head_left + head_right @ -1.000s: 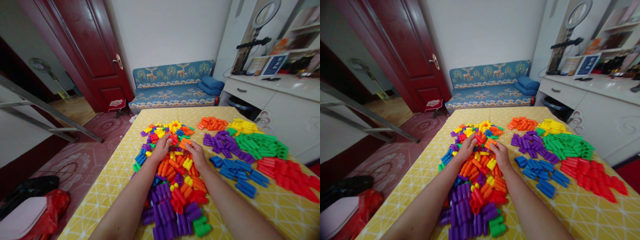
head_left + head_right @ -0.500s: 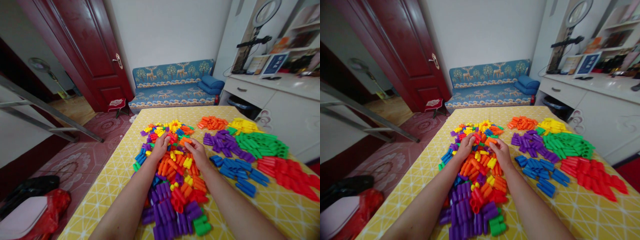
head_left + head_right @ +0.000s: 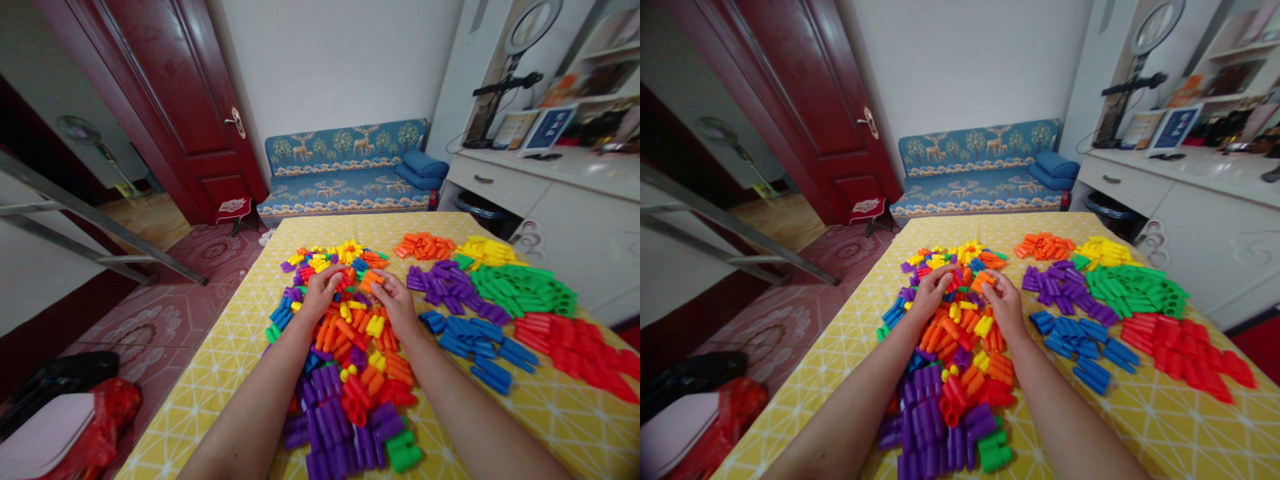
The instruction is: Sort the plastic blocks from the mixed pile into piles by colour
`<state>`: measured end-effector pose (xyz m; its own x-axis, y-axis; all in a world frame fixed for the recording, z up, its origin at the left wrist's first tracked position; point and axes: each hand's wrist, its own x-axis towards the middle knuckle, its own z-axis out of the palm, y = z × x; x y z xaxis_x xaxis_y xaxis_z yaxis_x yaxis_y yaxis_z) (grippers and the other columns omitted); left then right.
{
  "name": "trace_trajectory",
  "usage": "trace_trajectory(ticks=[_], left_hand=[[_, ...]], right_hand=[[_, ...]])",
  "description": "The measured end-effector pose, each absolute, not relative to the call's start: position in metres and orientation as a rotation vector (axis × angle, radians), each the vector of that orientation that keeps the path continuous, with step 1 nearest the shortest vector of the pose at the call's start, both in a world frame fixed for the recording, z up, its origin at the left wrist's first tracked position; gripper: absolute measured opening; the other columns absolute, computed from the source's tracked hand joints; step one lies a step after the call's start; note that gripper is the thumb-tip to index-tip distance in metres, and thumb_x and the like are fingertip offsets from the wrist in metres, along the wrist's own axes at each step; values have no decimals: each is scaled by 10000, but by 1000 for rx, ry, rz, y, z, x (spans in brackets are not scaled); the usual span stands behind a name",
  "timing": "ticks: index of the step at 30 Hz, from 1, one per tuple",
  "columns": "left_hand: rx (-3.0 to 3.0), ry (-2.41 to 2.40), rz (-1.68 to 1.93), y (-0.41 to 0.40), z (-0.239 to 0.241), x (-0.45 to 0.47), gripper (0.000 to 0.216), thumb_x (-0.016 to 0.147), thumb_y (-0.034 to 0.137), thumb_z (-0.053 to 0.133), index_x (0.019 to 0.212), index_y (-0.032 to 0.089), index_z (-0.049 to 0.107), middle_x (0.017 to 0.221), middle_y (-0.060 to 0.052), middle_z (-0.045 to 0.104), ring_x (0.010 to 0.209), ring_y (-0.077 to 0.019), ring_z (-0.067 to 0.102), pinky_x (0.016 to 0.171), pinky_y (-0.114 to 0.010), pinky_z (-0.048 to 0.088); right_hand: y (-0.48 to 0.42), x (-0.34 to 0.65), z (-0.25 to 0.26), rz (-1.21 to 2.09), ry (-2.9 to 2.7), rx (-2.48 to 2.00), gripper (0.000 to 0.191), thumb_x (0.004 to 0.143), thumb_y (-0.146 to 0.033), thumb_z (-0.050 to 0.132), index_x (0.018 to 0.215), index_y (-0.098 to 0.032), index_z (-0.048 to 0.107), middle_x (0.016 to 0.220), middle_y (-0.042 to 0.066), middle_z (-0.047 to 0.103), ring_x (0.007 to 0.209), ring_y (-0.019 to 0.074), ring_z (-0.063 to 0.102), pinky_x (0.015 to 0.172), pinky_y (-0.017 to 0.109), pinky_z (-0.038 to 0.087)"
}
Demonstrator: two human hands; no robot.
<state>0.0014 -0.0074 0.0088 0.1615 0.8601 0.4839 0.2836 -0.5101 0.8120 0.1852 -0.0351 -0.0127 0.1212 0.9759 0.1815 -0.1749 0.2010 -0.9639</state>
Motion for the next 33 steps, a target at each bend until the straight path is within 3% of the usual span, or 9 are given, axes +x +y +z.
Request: trace_trajectory(ticks=[17, 25, 33], left_hand=[[1909, 1074, 1330, -5, 3, 1, 329, 818, 246, 632, 1140, 181, 648, 1174, -92, 672, 1117, -243, 610, 992, -389, 463], [1926, 1047, 1350, -3, 0, 1, 447, 746, 155, 676, 1190, 170, 620, 1219, -98, 647, 1149, -246, 593, 1018, -400, 450], [1920, 1065, 1328, -3, 2, 0, 482, 747, 161, 683, 1222, 160, 603, 1237, -103, 641, 1162, -244, 590, 1028, -391, 444]], right_hand=[[-31, 187, -17, 1088, -1097, -976, 531, 693, -370, 731, 1174, -202, 581, 967, 54, 713, 689, 173, 667, 659, 296, 522], [-27, 184, -23, 1073, -1093, -891, 565, 640, -293, 764, 1167, -211, 578, 1082, 77, 696, 952, 216, 671, 854, 352, 529], [-26, 183, -22, 1072, -1088, -913, 613, 615, -277, 774, 1190, -193, 577, 1092, 93, 693, 968, 219, 671, 893, 370, 519]])
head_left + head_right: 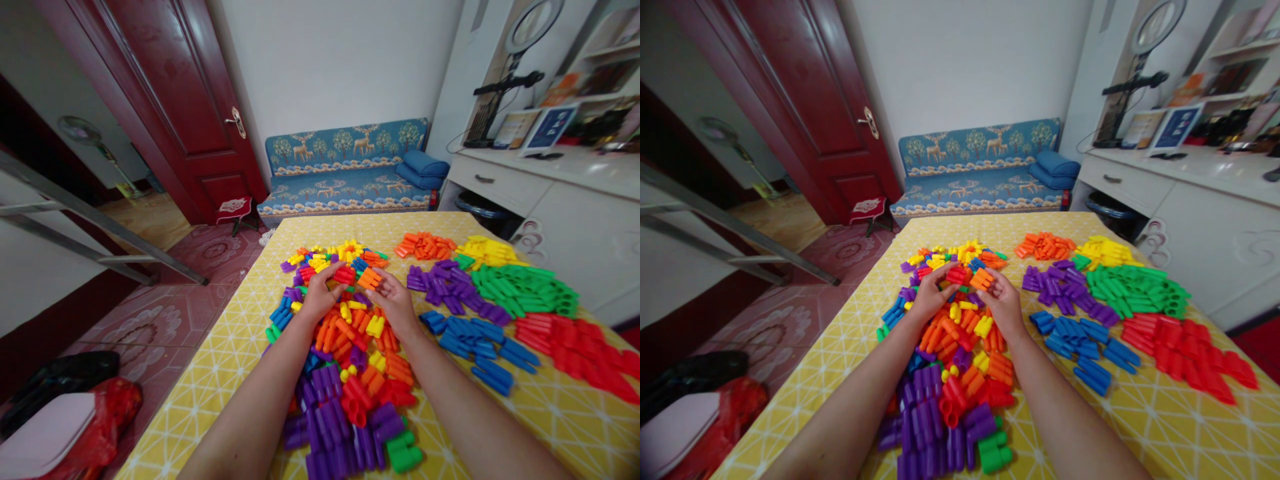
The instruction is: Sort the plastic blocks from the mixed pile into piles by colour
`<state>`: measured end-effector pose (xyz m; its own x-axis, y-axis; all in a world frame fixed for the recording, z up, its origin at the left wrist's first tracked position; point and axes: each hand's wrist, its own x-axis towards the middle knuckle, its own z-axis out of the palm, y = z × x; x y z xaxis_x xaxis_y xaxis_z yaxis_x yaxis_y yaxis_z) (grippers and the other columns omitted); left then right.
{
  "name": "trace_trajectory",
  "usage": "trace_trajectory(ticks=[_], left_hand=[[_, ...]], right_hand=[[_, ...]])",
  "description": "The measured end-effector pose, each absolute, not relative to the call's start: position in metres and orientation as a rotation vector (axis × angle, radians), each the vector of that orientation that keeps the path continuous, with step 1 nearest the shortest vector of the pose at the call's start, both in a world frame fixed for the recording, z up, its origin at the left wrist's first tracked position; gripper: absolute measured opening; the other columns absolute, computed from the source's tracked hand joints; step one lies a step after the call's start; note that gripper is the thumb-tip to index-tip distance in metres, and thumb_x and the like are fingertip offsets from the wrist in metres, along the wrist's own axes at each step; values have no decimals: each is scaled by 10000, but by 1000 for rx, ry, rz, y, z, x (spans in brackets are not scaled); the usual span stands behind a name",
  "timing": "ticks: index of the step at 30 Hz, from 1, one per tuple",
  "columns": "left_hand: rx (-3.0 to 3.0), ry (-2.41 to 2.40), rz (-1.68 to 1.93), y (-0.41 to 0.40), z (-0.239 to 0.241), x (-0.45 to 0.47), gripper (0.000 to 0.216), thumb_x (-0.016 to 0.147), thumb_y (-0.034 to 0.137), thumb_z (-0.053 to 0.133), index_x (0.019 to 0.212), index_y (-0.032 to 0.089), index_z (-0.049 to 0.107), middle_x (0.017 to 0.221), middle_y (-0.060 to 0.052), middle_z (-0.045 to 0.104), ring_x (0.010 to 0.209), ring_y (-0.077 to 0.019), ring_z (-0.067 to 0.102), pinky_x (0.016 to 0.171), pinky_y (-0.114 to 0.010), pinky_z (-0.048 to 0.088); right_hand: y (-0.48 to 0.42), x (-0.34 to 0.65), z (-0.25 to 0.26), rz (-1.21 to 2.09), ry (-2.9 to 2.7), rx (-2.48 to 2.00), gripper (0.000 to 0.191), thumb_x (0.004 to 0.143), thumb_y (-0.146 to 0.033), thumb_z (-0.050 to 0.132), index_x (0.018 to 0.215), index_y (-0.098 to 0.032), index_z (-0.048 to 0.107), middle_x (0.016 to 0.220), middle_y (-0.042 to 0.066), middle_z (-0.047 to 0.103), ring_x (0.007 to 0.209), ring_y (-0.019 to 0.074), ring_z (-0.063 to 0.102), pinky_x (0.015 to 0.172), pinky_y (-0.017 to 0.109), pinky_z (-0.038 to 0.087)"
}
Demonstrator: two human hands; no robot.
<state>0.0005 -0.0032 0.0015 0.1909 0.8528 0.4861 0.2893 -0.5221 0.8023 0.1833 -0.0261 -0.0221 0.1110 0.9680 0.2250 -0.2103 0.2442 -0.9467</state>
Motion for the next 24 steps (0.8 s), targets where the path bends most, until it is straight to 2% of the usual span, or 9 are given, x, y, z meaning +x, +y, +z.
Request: trace_trajectory(ticks=[4, 11, 15, 19, 22, 24], left_hand=[[1915, 1084, 1301, -4, 2, 1, 490, 757, 207, 696, 1233, 151, 593, 1236, -109, 642, 1159, -244, 593, 1033, -387, 439], [1838, 1041, 1294, -7, 4, 2, 433, 772, 330, 697, 1154, 141, 624, 1118, -108, 696, 1020, -240, 660, 924, -375, 513], [1806, 1006, 1294, -7, 3, 2, 418, 781, 355, 686, 1135, 143, 623, 1094, -103, 703, 984, -232, 671, 896, -362, 526], [1787, 1012, 1295, -6, 1, 1, 419, 779, 360, 685, 1133, 145, 618, 1089, -100, 701, 980, -226, 671, 883, -349, 530], [1787, 1018, 1293, -5, 0, 2, 411, 785, 360, 677, 1134, 151, 618, 1084, -94, 701, 983, -222, 669, 888, -349, 528], [1795, 1018, 1297, -5, 0, 2, 412, 785, 354, 678, 1139, 153, 617, 1090, -93, 698, 990, -223, 666, 901, -356, 523]], right_hand=[[-25, 183, -26, 1090, -1069, -917, 621, 636, -314, 769, 1211, -191, 568, 1121, 99, 682, 989, 223, 665, 891, 370, 522], [-27, 182, -25, 1078, -1060, -955, 586, 647, -366, 765, 1179, -195, 588, 1040, 79, 706, 869, 208, 684, 786, 344, 547], [-27, 183, -24, 1072, -1049, -993, 526, 638, -354, 767, 1114, -199, 604, 957, 58, 718, 727, 182, 678, 641, 290, 541], [-9, 199, -15, 1110, -913, -1088, 443, 612, -307, 775, 1003, -184, 607, 785, 40, 706, 590, 168, 645, 502, 255, 499], [21, 224, 1, 1049, -763, -1111, 389, 585, -226, 767, 935, -180, 605, 707, 28, 672, 611, 180, 651, 507, 258, 514], [41, 240, 13, 995, -637, -1050, 391, 575, -166, 744, 933, -195, 590, 736, 13, 659, 695, 176, 668, 589, 270, 551]])
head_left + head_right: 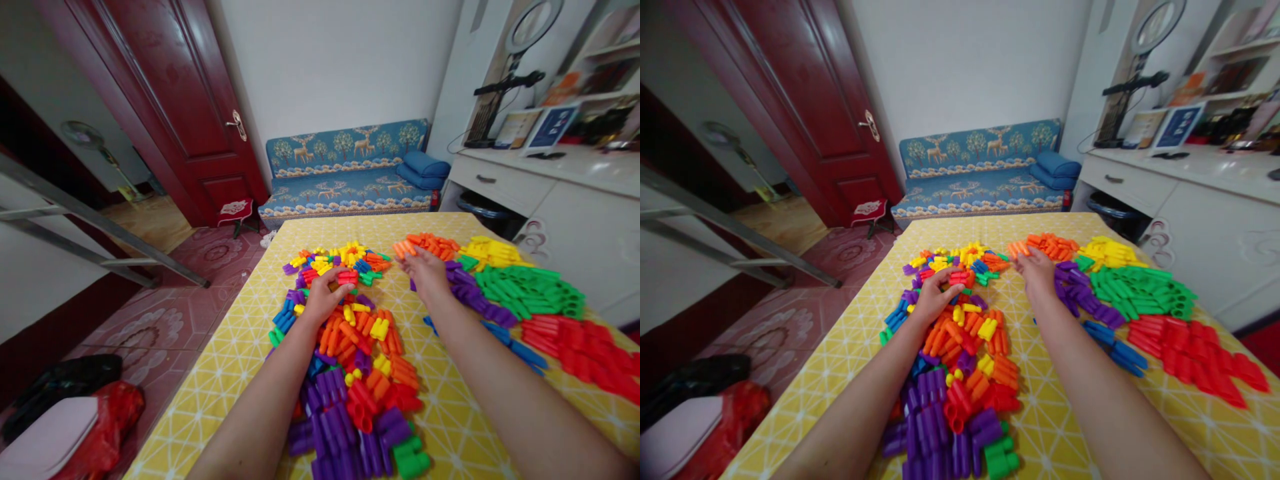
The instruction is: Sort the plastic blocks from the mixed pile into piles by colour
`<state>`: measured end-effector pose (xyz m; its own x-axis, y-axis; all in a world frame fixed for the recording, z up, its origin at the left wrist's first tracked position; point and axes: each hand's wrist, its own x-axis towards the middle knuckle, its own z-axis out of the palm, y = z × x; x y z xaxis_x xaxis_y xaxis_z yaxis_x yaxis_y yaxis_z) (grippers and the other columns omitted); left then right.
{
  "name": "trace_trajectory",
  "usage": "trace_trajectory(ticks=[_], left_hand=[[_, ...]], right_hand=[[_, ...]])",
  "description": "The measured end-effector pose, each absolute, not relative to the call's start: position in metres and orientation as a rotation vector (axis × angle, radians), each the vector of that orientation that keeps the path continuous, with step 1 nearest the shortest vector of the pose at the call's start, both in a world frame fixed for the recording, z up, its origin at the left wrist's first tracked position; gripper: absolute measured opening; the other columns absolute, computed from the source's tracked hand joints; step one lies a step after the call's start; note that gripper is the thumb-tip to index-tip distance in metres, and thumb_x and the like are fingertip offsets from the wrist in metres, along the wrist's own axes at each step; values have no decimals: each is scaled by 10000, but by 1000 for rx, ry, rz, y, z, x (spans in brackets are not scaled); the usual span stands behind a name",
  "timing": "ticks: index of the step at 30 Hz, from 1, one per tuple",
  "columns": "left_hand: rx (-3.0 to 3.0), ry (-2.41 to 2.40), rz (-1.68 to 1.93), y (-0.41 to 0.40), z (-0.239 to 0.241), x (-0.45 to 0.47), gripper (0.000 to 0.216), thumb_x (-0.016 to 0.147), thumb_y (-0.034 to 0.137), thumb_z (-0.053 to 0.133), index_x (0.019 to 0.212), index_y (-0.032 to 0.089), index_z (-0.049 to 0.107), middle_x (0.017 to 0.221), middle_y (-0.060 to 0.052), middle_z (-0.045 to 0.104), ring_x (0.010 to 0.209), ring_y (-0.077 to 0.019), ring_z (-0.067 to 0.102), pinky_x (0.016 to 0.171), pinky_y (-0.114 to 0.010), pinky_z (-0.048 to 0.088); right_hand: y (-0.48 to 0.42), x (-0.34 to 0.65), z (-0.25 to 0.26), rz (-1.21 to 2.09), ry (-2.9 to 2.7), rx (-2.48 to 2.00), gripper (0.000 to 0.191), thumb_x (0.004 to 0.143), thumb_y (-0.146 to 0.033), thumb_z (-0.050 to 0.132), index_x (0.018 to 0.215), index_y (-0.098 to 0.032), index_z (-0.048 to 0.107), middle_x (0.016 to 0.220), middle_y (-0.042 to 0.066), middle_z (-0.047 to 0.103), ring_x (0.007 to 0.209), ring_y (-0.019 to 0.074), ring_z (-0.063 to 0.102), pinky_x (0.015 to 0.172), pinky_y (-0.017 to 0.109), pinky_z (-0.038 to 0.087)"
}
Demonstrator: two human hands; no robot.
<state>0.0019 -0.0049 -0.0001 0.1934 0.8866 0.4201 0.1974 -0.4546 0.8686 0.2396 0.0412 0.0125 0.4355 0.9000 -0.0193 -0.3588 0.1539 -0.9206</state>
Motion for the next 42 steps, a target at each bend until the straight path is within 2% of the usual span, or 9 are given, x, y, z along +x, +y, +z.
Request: trace_trajectory(ticks=[4, 8, 11, 15, 19, 26, 29, 33, 42], left_hand=[[1847, 1026, 1288, -5, 0, 1, 408, 791, 313, 673, 1165, 162, 615, 1140, -96, 682, 1041, -233, 646, 947, -372, 499], [1957, 1023, 1252, -5, 2, -1, 345, 837, 271, 614, 1170, 187, 635, 1176, -88, 671, 1128, -241, 603, 1015, -394, 449], [1972, 972, 1217, -6, 4, -1, 375, 863, 284, 578, 1226, 197, 608, 1250, -91, 634, 1183, -242, 572, 1036, -398, 431], [1936, 936, 1170, -9, 5, 0, 504, 874, 319, 566, 1357, 202, 485, 1261, -96, 625, 1176, -241, 579, 1024, -393, 440], [1955, 948, 1126, -10, 4, 0, 544, 872, 323, 571, 1390, 218, 441, 1221, -100, 645, 1100, -240, 622, 968, -385, 480], [2006, 1020, 1136, -6, 1, 1, 439, 849, 289, 602, 1278, 204, 566, 1199, -103, 657, 1091, -244, 621, 992, -400, 461], [1985, 1009, 1144, -6, 1, 1, 404, 848, 291, 604, 1242, 204, 594, 1240, -98, 638, 1106, -243, 615, 992, -393, 464], [1959, 1011, 1143, -7, 2, 2, 411, 838, 298, 620, 1234, 192, 597, 1187, -97, 668, 1044, -232, 642, 969, -378, 480], [1960, 1075, 1151, -8, 5, 3, 375, 835, 286, 626, 1192, 170, 626, 1091, -85, 707, 994, -212, 659, 943, -341, 494]], right_hand=[[54, 245, 18, 976, -500, -990, 398, 565, -132, 723, 917, -227, 565, 759, -18, 641, 779, 155, 670, 724, 302, 574], [22, 211, 3, 1040, -736, -1043, 364, 588, -280, 774, 909, -206, 618, 870, 40, 683, 773, 188, 672, 646, 303, 568], [-5, 181, -6, 1109, -1060, -1062, 422, 650, -407, 747, 997, -187, 651, 952, 75, 699, 793, 205, 673, 623, 305, 555], [-17, 165, -12, 1116, -1293, -994, 501, 664, -365, 752, 1118, -192, 629, 1045, 74, 695, 908, 208, 664, 781, 341, 548], [-17, 167, -13, 1100, -1263, -1015, 441, 667, -339, 734, 1070, -192, 633, 954, 60, 707, 824, 193, 671, 734, 322, 546], [-25, 167, -5, 1089, -1245, -1016, 338, 638, -293, 741, 927, -196, 598, 844, 33, 694, 756, 180, 656, 693, 312, 538], [-26, 167, -4, 1096, -1263, -998, 353, 657, -312, 735, 963, -195, 604, 870, 39, 695, 763, 180, 657, 690, 311, 540], [-24, 167, -8, 1134, -1253, -1022, 445, 663, -333, 739, 1061, -179, 614, 897, 53, 705, 776, 182, 664, 713, 313, 542], [-25, 167, -7, 1110, -1257, -1025, 410, 667, -348, 733, 1014, -161, 620, 860, 56, 709, 746, 186, 668, 669, 290, 543]])
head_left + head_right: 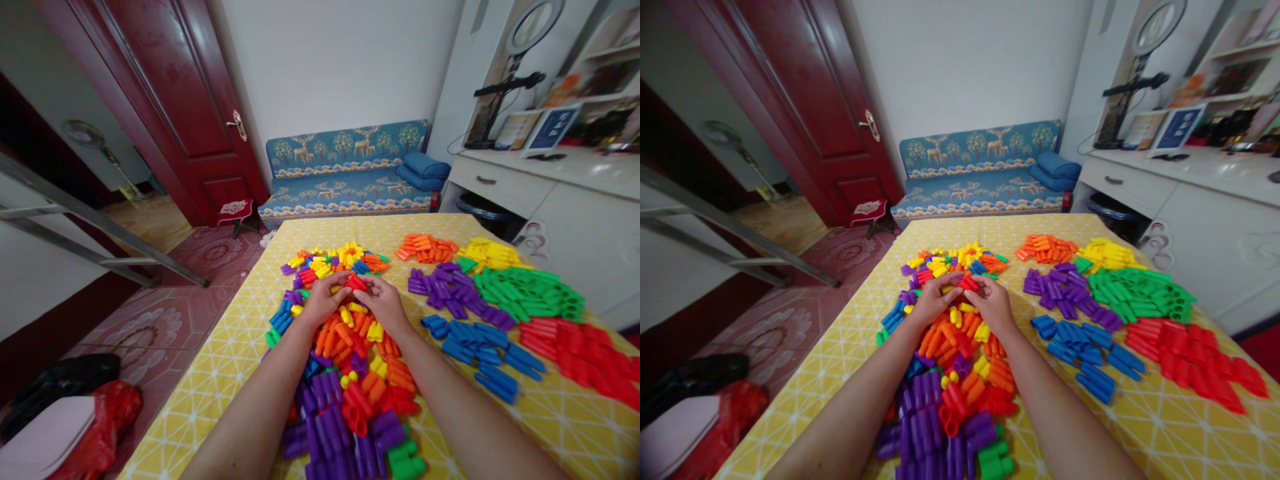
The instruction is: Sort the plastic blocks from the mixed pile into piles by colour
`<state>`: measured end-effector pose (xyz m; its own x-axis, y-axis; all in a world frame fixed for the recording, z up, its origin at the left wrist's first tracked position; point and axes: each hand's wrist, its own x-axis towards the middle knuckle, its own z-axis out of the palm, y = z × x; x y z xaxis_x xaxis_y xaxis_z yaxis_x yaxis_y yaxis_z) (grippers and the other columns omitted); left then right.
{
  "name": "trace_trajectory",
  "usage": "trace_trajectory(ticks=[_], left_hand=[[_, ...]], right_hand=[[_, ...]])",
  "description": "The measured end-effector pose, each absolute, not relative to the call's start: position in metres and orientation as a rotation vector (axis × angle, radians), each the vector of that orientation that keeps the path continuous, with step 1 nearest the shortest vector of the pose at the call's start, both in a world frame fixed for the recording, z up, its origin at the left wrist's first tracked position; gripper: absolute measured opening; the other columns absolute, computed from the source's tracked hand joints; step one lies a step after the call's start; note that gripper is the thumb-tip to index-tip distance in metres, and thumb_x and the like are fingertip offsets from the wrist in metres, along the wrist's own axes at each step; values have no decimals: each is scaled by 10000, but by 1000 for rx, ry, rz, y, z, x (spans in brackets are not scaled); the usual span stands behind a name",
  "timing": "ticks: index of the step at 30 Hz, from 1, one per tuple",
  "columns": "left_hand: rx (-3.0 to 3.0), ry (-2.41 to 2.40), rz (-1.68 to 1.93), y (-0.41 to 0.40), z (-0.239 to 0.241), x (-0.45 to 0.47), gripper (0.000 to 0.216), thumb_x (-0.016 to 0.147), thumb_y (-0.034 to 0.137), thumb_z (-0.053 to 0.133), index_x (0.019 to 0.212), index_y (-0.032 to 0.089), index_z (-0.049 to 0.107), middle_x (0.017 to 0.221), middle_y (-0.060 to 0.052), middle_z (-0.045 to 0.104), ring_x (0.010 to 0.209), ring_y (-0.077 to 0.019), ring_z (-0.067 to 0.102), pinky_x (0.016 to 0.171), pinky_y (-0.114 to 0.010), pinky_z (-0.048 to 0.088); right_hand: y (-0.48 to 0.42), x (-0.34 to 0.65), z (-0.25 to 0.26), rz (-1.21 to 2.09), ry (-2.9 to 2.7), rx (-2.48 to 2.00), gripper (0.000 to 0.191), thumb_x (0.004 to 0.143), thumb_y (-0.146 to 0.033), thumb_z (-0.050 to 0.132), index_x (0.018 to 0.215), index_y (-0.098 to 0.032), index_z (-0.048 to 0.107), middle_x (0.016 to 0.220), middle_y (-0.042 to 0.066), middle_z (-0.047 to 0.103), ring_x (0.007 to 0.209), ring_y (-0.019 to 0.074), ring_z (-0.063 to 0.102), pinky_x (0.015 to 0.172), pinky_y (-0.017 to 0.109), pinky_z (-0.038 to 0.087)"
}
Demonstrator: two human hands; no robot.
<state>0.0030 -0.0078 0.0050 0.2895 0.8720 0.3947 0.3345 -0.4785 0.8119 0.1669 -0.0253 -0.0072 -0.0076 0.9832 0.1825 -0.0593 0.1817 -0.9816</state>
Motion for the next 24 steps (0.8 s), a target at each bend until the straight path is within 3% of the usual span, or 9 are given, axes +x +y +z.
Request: trace_trajectory(ticks=[24], left_hand=[[1962, 1084, 1167, -7, 4, 3, 324, 830, 286, 628, 1135, 183, 668, 1106, -77, 705, 1001, -215, 660, 933, -334, 508]], right_hand=[[-21, 167, -13, 1066, -1306, -1044, 481, 678, -343, 720, 1105, -149, 612, 956, 86, 703, 833, 212, 668, 748, 347, 547]])
